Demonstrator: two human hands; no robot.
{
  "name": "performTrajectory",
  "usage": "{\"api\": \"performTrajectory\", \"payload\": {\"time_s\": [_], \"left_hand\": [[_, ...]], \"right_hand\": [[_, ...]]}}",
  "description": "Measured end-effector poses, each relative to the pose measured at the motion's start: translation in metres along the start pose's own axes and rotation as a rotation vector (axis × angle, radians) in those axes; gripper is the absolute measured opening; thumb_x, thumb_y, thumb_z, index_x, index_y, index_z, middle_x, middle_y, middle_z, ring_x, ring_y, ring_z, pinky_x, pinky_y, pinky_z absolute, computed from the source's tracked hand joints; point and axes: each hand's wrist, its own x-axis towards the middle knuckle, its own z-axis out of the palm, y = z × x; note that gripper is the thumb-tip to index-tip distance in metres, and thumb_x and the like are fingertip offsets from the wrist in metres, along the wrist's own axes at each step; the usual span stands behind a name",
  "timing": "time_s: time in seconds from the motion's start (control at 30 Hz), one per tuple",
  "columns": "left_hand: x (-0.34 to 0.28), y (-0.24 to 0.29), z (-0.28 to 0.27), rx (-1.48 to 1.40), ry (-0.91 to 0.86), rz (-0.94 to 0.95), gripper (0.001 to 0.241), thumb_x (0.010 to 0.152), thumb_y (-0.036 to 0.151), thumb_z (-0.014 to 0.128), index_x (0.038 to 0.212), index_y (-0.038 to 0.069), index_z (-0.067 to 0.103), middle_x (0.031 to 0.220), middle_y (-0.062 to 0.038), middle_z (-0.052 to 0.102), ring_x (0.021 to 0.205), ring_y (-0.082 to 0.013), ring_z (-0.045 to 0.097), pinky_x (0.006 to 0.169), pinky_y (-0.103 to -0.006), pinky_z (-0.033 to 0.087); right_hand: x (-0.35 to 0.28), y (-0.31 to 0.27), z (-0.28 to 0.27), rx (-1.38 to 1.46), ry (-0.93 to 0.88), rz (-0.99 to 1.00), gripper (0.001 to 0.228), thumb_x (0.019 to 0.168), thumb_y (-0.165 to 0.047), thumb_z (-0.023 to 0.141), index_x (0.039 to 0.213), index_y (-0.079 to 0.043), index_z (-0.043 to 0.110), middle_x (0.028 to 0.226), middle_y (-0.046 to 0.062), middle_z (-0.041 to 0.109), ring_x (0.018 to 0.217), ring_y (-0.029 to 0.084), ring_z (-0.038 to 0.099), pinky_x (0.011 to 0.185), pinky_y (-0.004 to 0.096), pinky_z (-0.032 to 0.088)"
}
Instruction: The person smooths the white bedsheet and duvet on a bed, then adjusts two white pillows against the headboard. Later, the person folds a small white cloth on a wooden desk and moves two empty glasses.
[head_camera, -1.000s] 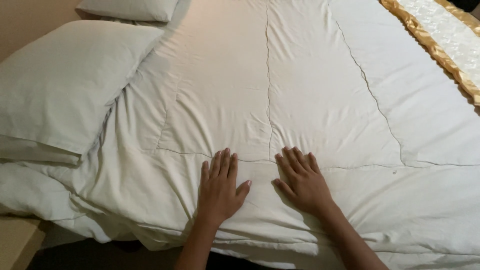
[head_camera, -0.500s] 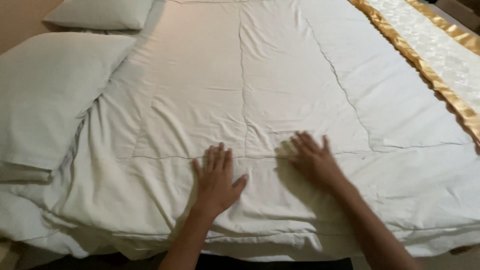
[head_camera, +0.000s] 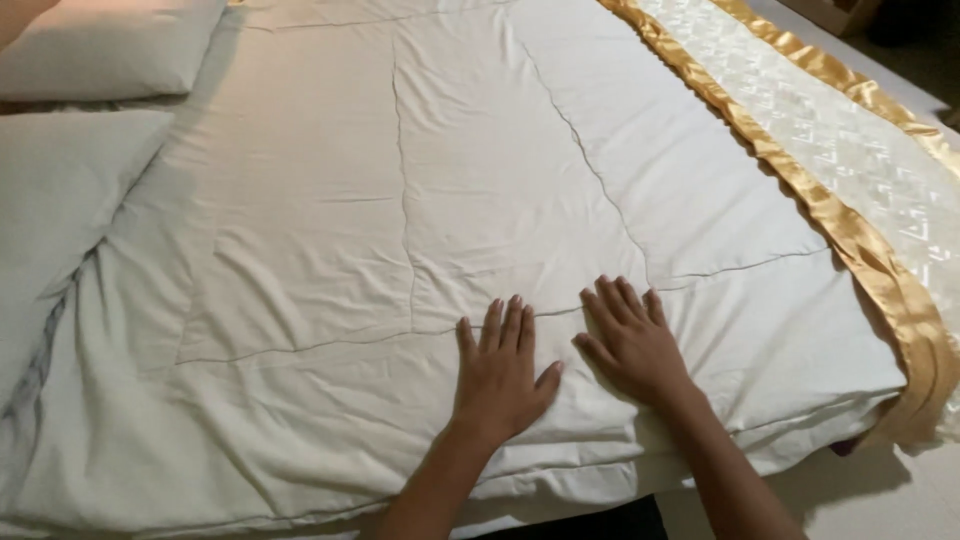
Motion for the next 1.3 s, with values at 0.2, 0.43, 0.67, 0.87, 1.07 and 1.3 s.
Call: {"api": "performTrajectory", "payload": {"time_s": [0.2,0.43,0.67,0.87,1.07,1.3], "left_hand": [[-0.014,0.000,0.018,0.033,0.139,0.002,0.082,0.098,0.058,0.040,0.157,0.004,0.026,0.166,-0.017,0.022,0.154,-0.0329,0.014,0.119,-0.0621,0.007],[-0.011,-0.003,0.014,0.004,0.127,-0.012,0.082,0.097,0.057,0.043,0.157,0.004,0.027,0.165,-0.016,0.022,0.154,-0.0318,0.014,0.119,-0.0605,0.007],[-0.002,-0.042,0.023,-0.218,0.084,0.028,0.080,0.098,0.056,0.047,0.157,0.004,0.030,0.168,-0.016,0.021,0.156,-0.0321,0.015,0.124,-0.0566,0.009],[-0.023,-0.126,-0.005,-0.134,0.187,-0.141,0.076,0.098,0.054,0.052,0.156,0.008,0.035,0.169,-0.015,0.021,0.156,-0.0356,0.016,0.122,-0.0604,0.013],[-0.063,-0.200,-0.032,0.013,0.095,-0.377,0.078,0.097,0.058,0.049,0.158,0.013,0.030,0.170,-0.010,0.016,0.156,-0.0342,0.013,0.119,-0.0679,0.009],[-0.094,-0.237,-0.044,0.053,-0.006,-0.489,0.080,0.098,0.063,0.039,0.161,0.016,0.024,0.171,-0.008,0.013,0.157,-0.0305,0.010,0.119,-0.0686,0.008]], "right_hand": [[-0.012,-0.005,-0.004,0.009,0.025,-0.002,0.071,0.098,-0.058,0.044,0.154,-0.013,0.042,0.164,0.014,0.033,0.154,0.034,0.024,0.122,0.057,0.014],[-0.010,-0.006,-0.006,0.012,0.015,-0.001,0.072,0.097,-0.058,0.045,0.153,-0.013,0.043,0.163,0.015,0.034,0.153,0.035,0.024,0.121,0.058,0.015],[0.004,-0.009,-0.005,0.018,-0.126,0.060,0.077,0.096,-0.061,0.048,0.154,-0.013,0.038,0.165,0.015,0.027,0.154,0.036,0.017,0.119,0.064,0.009],[0.039,-0.050,0.023,0.104,-0.156,-0.095,0.080,0.097,-0.061,0.047,0.158,-0.011,0.032,0.167,0.016,0.022,0.155,0.037,0.014,0.119,0.066,0.005],[0.080,-0.151,0.039,0.105,-0.199,-0.291,0.079,0.097,-0.060,0.049,0.157,-0.012,0.033,0.167,0.016,0.021,0.155,0.036,0.017,0.119,0.066,0.009],[0.116,-0.238,0.047,0.168,-0.212,-0.411,0.077,0.099,-0.059,0.049,0.157,-0.012,0.034,0.167,0.016,0.024,0.155,0.035,0.018,0.120,0.066,0.010]]}}
